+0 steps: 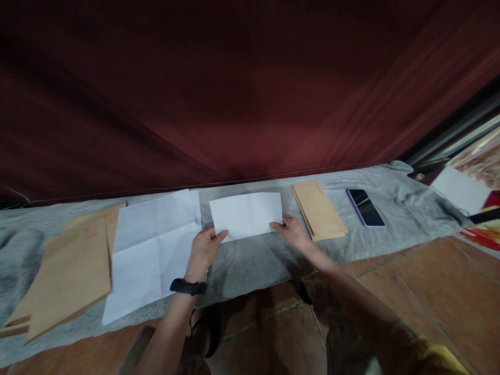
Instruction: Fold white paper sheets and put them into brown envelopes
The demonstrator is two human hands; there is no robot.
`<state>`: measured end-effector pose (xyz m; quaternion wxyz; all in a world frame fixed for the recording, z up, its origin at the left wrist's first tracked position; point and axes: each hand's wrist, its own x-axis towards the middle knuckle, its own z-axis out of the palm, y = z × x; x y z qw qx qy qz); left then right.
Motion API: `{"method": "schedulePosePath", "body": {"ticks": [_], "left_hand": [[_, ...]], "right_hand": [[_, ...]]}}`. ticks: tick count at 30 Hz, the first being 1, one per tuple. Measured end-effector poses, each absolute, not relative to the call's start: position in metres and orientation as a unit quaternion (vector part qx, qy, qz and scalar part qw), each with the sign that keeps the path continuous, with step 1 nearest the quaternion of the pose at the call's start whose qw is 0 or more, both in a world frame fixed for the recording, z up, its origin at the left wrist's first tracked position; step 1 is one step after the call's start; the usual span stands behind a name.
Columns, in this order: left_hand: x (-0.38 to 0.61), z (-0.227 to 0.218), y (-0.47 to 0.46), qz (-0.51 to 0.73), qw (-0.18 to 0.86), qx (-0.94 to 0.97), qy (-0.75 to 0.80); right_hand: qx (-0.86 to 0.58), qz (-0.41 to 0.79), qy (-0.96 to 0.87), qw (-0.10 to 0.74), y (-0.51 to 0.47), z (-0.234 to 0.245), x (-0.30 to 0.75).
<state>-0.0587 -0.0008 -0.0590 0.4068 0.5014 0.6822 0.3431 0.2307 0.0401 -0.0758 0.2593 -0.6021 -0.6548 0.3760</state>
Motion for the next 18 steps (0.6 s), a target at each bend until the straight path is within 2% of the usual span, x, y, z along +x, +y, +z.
{"method": "schedulePosePath", "body": {"ticks": [8,14,18], "left_hand": [[-0.06,-0.063,0.0,0.333,0.348,0.513,0.711],[-0.059,-0.06,-0.001,0.274,0.269,0.539,0.75],[-0.057,-0.055,-0.002,0.264,0.261,0.54,0.755]], "right_hand": [[-0.603,0.259,-0.715,0.242,0.04,-0.068,0.24],[-0.632,0.213,-0.716,0.205,0.035,-0.066,0.238],[-0.645,0.195,-0.712,0.196,0.03,-0.065,0.234]]}}
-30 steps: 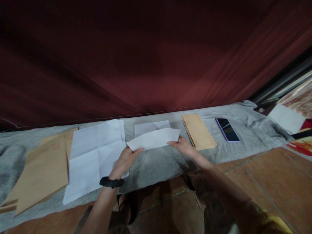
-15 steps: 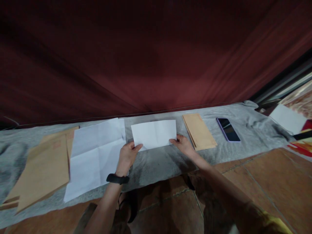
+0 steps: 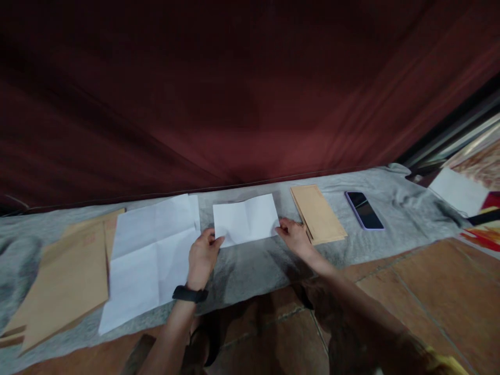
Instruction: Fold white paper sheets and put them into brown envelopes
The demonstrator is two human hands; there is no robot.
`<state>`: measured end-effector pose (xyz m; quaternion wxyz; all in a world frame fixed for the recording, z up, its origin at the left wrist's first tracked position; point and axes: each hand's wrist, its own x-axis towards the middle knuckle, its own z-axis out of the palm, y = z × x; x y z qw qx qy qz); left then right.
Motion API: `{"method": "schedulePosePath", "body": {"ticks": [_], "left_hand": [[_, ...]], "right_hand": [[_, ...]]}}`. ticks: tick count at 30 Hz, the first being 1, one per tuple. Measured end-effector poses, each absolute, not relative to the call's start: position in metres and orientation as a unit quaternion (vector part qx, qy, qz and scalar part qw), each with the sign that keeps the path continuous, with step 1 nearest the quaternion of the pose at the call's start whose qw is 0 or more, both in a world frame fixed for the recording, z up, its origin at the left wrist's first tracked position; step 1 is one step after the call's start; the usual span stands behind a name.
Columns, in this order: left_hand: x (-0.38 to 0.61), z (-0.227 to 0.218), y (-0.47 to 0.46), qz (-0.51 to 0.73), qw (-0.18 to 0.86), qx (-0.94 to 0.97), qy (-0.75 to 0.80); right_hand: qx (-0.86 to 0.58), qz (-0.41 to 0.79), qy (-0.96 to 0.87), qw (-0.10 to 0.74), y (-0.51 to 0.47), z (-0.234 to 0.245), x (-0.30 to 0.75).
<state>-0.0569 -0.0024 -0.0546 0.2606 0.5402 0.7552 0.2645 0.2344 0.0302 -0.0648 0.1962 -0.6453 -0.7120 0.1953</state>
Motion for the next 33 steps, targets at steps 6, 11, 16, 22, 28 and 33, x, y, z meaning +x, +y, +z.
{"method": "schedulePosePath", "body": {"ticks": [6,11,16,22,28,33], "left_hand": [[-0.058,-0.05,-0.011,0.288,0.286,0.546,0.733],[-0.057,-0.053,-0.014,0.282,0.291,0.531,0.745],[-0.056,-0.058,-0.011,0.28,0.293,0.526,0.748],[-0.059,-0.06,-0.011,0.264,0.304,0.519,0.754],[-0.059,-0.061,-0.006,0.277,0.308,0.499,0.761],[-0.056,-0.059,-0.003,0.275,0.295,0.498,0.768]], "right_hand": [[-0.655,0.202,-0.707,0.177,0.031,-0.061,0.235],[-0.656,0.197,-0.716,0.132,0.028,-0.059,0.241],[-0.647,0.172,-0.735,0.103,0.023,-0.06,0.241],[-0.649,0.127,-0.746,0.074,0.013,-0.055,0.234],[-0.655,0.143,-0.741,0.051,0.012,-0.049,0.233],[-0.671,0.158,-0.724,0.03,0.014,-0.042,0.23]]}}
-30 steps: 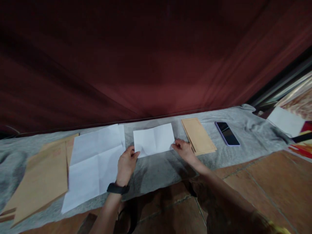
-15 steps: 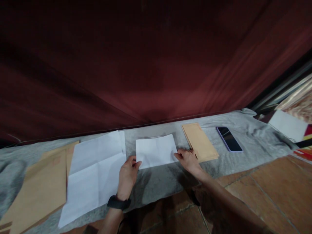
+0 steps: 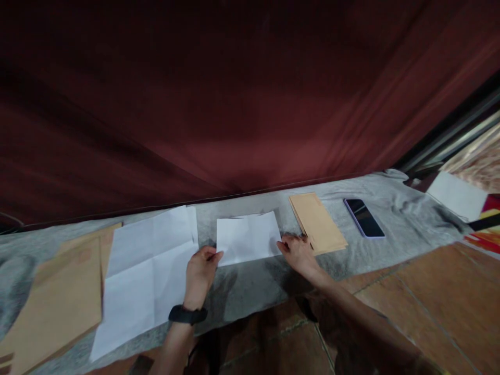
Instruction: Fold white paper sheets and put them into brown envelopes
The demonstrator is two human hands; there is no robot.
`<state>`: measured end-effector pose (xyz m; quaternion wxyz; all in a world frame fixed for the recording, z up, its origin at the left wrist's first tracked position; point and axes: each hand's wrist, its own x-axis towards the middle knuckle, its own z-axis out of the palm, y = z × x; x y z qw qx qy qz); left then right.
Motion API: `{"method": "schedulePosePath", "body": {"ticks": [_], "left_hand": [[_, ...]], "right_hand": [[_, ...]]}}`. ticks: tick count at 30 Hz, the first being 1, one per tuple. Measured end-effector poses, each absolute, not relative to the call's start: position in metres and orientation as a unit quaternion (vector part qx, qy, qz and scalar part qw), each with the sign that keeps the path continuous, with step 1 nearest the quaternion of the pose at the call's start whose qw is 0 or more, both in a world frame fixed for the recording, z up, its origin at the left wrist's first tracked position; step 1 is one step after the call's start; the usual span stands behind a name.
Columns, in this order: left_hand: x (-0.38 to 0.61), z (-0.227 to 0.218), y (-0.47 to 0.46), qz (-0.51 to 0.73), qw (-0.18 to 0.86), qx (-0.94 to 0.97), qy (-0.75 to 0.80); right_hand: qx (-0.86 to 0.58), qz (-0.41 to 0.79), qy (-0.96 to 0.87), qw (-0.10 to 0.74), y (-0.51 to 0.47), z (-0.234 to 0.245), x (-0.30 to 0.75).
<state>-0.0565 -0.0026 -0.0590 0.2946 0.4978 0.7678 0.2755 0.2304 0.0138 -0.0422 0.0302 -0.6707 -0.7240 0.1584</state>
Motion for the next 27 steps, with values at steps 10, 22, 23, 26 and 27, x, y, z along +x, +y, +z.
{"method": "schedulePosePath", "body": {"ticks": [10,22,23,26,27], "left_hand": [[-0.053,-0.062,0.002,0.246,0.249,0.507,0.788],[-0.05,-0.055,0.006,0.205,0.237,0.503,0.806],[-0.05,-0.055,0.007,0.203,0.236,0.502,0.807],[-0.05,-0.056,0.008,0.198,0.235,0.501,0.809],[-0.05,-0.056,0.008,0.195,0.236,0.499,0.811]], "right_hand": [[-0.679,0.159,-0.717,0.015,0.016,-0.04,0.229],[-0.691,0.17,-0.702,0.002,0.019,-0.036,0.227],[-0.691,0.171,-0.702,0.005,0.019,-0.036,0.227],[-0.692,0.168,-0.702,0.011,0.02,-0.036,0.227],[-0.692,0.167,-0.702,0.011,0.02,-0.036,0.227]]}}
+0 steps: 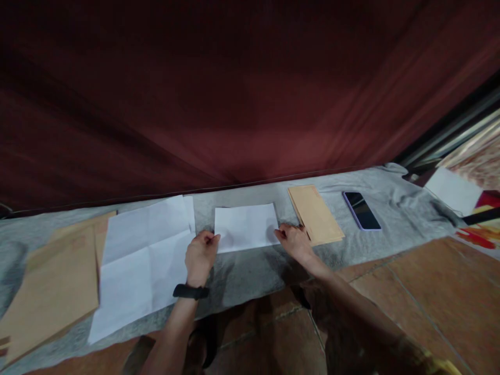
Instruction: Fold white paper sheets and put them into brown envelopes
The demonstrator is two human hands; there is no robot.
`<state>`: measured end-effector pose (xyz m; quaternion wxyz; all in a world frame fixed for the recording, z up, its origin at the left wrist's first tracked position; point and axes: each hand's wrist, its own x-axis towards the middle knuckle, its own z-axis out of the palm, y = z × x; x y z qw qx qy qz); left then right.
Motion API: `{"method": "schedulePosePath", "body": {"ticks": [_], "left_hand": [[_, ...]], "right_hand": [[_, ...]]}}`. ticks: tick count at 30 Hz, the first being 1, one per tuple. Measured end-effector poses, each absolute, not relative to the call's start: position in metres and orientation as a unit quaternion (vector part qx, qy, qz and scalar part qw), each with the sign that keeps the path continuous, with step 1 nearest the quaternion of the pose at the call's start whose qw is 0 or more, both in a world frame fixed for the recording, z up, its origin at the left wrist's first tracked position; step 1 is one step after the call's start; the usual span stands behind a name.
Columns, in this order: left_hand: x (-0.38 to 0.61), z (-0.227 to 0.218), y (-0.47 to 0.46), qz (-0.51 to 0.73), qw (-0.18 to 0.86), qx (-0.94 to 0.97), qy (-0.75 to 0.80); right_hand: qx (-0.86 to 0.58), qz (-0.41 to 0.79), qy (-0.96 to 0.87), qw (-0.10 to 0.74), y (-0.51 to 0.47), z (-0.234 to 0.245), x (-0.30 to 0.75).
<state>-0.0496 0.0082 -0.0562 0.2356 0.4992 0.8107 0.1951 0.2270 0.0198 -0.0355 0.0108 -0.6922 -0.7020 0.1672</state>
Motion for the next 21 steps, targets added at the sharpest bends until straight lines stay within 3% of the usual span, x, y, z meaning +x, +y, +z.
{"method": "schedulePosePath", "body": {"ticks": [21], "left_hand": [[-0.04,-0.043,0.006,0.137,0.193,0.503,0.831]], "right_hand": [[-0.693,0.166,-0.702,-0.009,0.024,-0.035,0.226]]}}
